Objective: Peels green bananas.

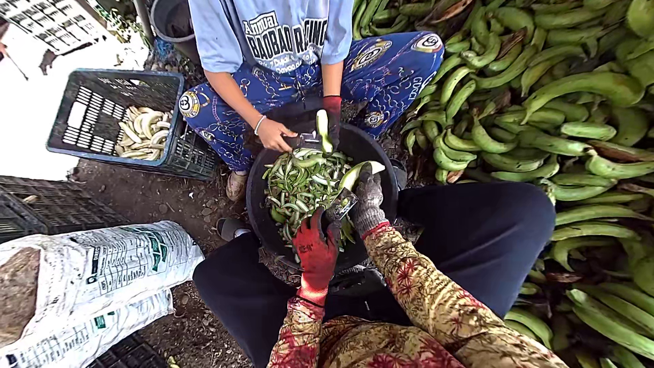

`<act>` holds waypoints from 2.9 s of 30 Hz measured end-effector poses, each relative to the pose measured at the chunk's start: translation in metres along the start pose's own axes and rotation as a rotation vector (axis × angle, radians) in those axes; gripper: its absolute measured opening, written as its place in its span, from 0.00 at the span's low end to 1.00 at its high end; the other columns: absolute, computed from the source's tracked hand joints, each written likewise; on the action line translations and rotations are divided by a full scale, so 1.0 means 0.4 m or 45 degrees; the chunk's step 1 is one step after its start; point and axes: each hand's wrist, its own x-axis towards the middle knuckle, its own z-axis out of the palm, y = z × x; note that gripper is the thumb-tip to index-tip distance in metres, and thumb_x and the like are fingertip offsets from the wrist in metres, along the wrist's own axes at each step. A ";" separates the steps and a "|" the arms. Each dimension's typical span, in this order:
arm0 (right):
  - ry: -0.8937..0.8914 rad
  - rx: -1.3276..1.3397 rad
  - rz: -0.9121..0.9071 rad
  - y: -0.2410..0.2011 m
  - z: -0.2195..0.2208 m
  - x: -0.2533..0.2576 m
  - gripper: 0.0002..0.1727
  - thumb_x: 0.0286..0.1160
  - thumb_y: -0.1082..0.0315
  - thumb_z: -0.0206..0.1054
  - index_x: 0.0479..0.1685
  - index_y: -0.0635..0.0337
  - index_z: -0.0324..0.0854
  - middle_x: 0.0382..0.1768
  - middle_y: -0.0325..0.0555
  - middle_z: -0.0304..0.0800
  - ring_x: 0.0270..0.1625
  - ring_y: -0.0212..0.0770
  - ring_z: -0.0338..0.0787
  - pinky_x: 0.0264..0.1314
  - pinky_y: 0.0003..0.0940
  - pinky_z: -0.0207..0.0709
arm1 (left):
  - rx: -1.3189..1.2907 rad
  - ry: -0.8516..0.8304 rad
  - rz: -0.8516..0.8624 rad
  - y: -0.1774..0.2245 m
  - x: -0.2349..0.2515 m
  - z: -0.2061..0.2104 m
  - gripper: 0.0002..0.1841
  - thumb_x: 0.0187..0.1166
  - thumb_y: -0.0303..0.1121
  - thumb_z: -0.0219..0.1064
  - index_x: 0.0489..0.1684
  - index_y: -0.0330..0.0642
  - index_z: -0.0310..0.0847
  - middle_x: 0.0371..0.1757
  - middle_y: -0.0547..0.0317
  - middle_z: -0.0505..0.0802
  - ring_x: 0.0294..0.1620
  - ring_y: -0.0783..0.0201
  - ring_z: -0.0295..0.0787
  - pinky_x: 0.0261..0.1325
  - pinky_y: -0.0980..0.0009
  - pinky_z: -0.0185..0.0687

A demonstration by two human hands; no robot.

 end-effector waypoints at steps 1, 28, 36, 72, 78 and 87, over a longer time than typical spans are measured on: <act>0.005 -0.014 -0.005 -0.004 0.010 -0.004 0.40 0.86 0.31 0.43 0.87 0.49 0.61 0.71 0.58 0.81 0.70 0.56 0.83 0.69 0.64 0.75 | 0.015 0.008 -0.022 -0.002 0.007 -0.003 0.26 0.79 0.44 0.62 0.74 0.46 0.82 0.62 0.36 0.90 0.60 0.33 0.88 0.55 0.35 0.80; -0.475 0.701 0.522 0.029 -0.026 0.014 0.31 0.87 0.35 0.41 0.56 0.52 0.75 0.35 0.42 0.88 0.33 0.37 0.88 0.34 0.36 0.84 | 0.047 0.264 0.362 -0.063 0.017 0.021 0.33 0.82 0.61 0.48 0.65 0.48 0.89 0.59 0.42 0.92 0.60 0.39 0.88 0.60 0.38 0.76; -0.749 -0.229 -0.301 0.073 -0.055 -0.014 0.27 0.95 0.54 0.40 0.73 0.62 0.76 0.51 0.51 0.88 0.51 0.38 0.88 0.59 0.39 0.83 | -0.030 -0.200 0.082 -0.047 0.134 -0.048 0.23 0.89 0.44 0.52 0.77 0.51 0.81 0.62 0.41 0.90 0.60 0.39 0.88 0.60 0.37 0.78; -1.035 0.593 0.648 0.065 -0.118 0.055 0.33 0.92 0.42 0.35 0.51 0.61 0.78 0.29 0.44 0.82 0.24 0.33 0.83 0.26 0.25 0.81 | 0.075 -0.120 0.681 -0.085 0.023 -0.022 0.33 0.84 0.63 0.44 0.65 0.54 0.90 0.58 0.48 0.94 0.57 0.43 0.90 0.58 0.41 0.79; -0.753 0.249 0.204 0.103 -0.089 -0.016 0.22 0.94 0.54 0.46 0.62 0.61 0.77 0.38 0.45 0.86 0.38 0.36 0.88 0.43 0.35 0.85 | -0.021 -0.149 0.265 -0.062 0.048 0.001 0.24 0.84 0.47 0.54 0.72 0.51 0.85 0.60 0.42 0.91 0.60 0.39 0.88 0.58 0.37 0.79; -0.901 0.143 0.238 0.084 -0.094 -0.032 0.24 0.93 0.58 0.42 0.69 0.63 0.76 0.39 0.53 0.92 0.34 0.43 0.92 0.35 0.36 0.87 | -0.530 -0.188 -0.220 -0.120 0.096 0.028 0.26 0.92 0.47 0.47 0.75 0.39 0.79 0.65 0.45 0.90 0.68 0.56 0.85 0.77 0.54 0.74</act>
